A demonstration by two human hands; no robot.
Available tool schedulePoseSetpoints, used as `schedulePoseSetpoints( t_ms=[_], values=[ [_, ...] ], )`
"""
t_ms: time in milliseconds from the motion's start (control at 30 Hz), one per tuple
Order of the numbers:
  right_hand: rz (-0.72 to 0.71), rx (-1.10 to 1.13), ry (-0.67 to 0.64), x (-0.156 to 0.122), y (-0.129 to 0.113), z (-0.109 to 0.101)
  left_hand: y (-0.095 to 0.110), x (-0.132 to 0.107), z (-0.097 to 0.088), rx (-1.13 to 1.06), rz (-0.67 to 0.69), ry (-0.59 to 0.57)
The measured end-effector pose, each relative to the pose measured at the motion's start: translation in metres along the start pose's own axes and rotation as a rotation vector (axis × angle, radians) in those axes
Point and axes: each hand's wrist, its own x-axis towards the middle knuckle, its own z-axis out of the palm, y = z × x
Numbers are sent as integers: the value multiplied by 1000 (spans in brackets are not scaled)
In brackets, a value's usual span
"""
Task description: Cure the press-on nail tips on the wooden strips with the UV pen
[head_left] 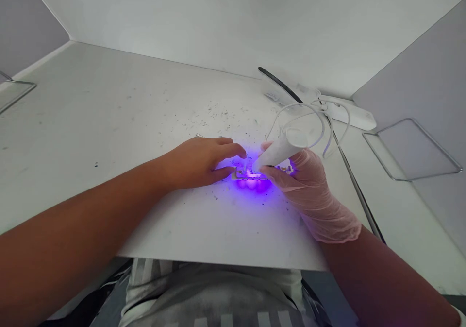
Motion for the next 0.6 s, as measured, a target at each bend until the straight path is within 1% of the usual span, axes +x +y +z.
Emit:
schedulePoseSetpoints(
  t_ms=[167,333,600],
  values=[
    [-16,-9,-1,0,2,0,-1,1,1,14,28,6],
    [14,-27,-8,0,1,0,-1,2,1,14,31,-1],
    [14,-9,-10,0,1,1,-1,1,2,16,34,5]
  ],
)
